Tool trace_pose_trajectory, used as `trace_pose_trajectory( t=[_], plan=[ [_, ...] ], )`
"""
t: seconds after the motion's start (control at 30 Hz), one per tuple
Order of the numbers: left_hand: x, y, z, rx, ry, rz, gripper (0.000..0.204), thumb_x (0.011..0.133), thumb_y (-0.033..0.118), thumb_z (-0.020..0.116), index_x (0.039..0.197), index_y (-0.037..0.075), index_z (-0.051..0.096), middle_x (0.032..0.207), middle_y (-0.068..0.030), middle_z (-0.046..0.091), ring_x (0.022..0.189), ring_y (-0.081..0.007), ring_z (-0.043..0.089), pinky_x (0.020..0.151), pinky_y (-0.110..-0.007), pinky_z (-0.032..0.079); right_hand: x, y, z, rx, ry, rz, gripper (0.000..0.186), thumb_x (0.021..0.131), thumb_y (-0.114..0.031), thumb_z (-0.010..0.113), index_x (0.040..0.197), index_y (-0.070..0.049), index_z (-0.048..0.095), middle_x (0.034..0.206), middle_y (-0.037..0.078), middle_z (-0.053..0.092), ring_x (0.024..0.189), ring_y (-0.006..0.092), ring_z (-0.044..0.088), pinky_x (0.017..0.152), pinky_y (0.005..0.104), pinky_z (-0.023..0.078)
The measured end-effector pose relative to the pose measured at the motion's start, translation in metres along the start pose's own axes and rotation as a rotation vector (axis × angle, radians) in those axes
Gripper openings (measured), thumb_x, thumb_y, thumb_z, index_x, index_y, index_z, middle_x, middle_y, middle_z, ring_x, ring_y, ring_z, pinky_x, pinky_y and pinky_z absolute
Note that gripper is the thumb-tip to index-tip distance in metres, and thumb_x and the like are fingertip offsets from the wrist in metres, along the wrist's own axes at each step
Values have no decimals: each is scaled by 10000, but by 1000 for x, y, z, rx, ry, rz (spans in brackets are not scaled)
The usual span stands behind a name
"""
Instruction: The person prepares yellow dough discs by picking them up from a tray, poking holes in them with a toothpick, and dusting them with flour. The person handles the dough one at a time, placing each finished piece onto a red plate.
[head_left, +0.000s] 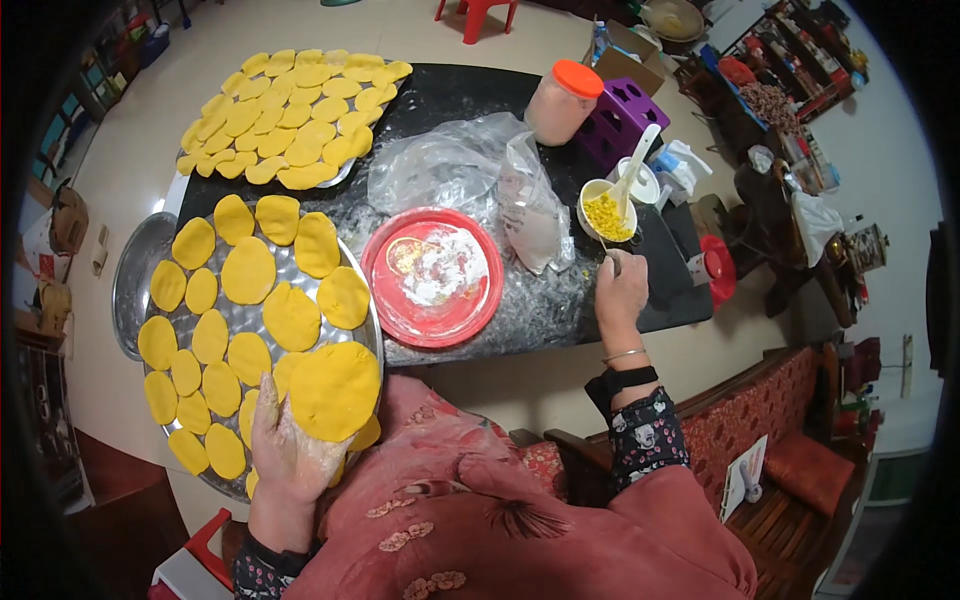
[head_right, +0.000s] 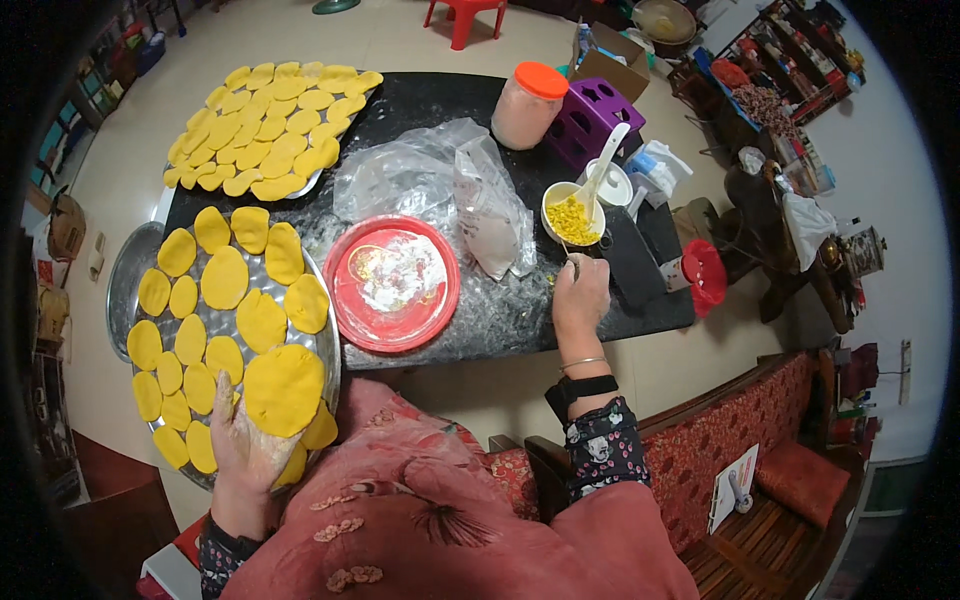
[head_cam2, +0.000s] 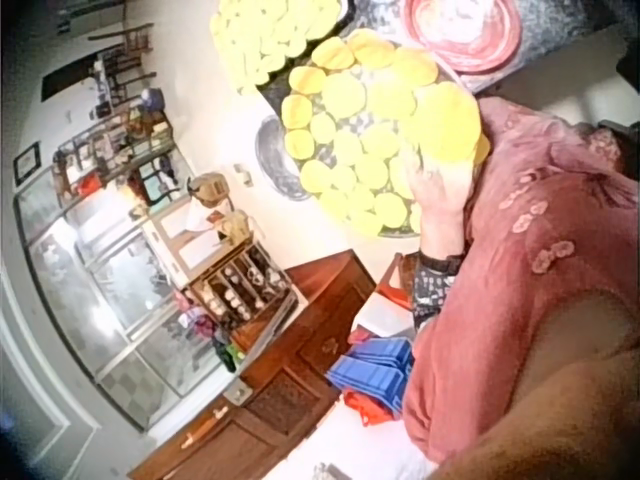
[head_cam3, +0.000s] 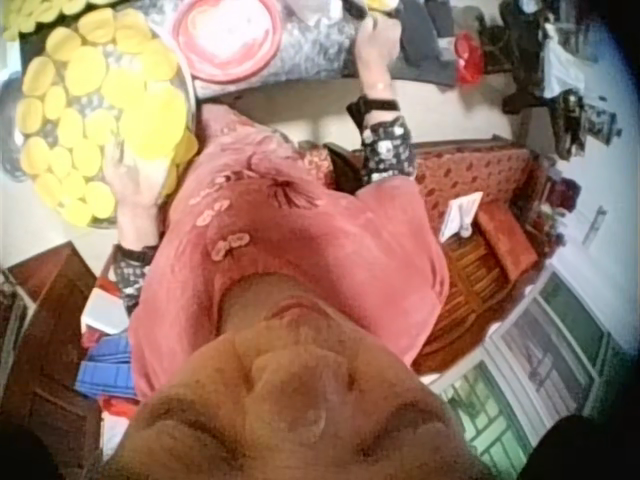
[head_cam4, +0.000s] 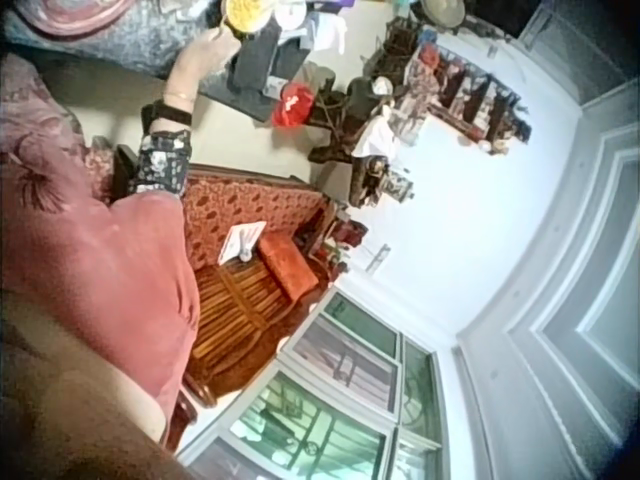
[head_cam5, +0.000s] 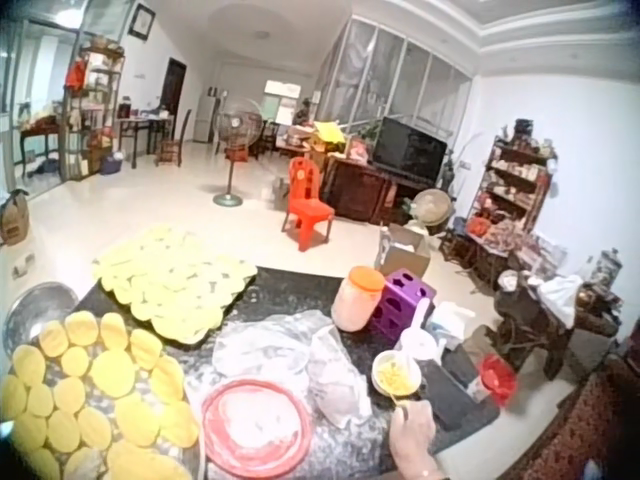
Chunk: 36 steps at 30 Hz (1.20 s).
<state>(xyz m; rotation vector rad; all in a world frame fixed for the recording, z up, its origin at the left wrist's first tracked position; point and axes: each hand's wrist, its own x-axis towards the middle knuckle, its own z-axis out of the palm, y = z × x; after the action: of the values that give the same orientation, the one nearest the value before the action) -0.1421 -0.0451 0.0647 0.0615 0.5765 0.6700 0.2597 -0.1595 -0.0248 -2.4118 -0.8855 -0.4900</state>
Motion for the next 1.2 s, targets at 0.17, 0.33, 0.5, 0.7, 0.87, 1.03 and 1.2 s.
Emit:
trace_pose_trajectory(
  t=[0.17, 0.33, 0.5, 0.7, 0.87, 1.03, 1.2],
  plan=[
    [-1, 2, -6, -25, -105, -44, 624, 947, 494, 367, 1380, 44, 366, 1397, -146, 422, 1281, -311, 413, 1083, -452, 292, 3, 1, -9, 0, 9, -54, 162, 864, -167, 567, 956, -51, 633, 902, 133, 588, 882, 308, 567, 780, 408, 455],
    [0, 7, -6, -40, -126, -104, 631, 962, 487, 332, 1396, 29, 323, 1423, -163, 378, 1298, -326, 385, 1093, -477, 276, -10, -12, -14, 271, 6, -54, 161, 878, -143, 594, 970, -25, 652, 886, 100, 606, 816, 216, 595, 745, 321, 469],
    [-3, 10, -12, -100, -150, -118, 629, 969, 478, 321, 1398, 19, 311, 1426, -182, 362, 1303, -339, 373, 1097, -488, 266, -24, -45, -21, 470, -69, -76, 121, 859, -83, 606, 952, -18, 646, 893, 75, 582, 803, 171, 567, 741, 291, 459],
    [-6, 9, -10, -43, -172, -107, 620, 973, 470, 320, 1406, 28, 292, 1436, -172, 350, 1317, -327, 356, 1103, -476, 260, -44, -95, -50, 528, -120, -248, 76, 838, -28, 602, 909, -3, 614, 899, 97, 570, 850, 224, 545, 793, 314, 435],
    [-4, 7, -14, -94, -261, -142, 608, 985, 449, 303, 1390, -5, 310, 1425, -161, 369, 1309, -300, 372, 1109, -423, 272, -57, -129, -70, 599, -169, -374, 80, 816, 24, 597, 888, -9, 609, 874, 97, 579, 851, 239, 538, 811, 333, 424],
    [-7, 7, -12, -54, -272, -151, 634, 984, 471, 268, 1402, -5, 290, 1442, -156, 346, 1326, -292, 348, 1114, -418, 258, -64, -162, -91, 612, -262, -512, 89, 794, 35, 592, 863, -17, 615, 866, 102, 593, 829, 244, 545, 795, 334, 427],
    [-10, 8, -8, 49, -209, -160, 693, 957, 528, 300, 1424, 17, 260, 1467, -151, 305, 1343, -300, 321, 1121, -434, 229, -73, -177, -99, 668, -312, -549, 208, 723, 39, 661, 922, -22, 649, 877, 122, 572, 837, 273, 553, 750, 341, 456]
  ],
)
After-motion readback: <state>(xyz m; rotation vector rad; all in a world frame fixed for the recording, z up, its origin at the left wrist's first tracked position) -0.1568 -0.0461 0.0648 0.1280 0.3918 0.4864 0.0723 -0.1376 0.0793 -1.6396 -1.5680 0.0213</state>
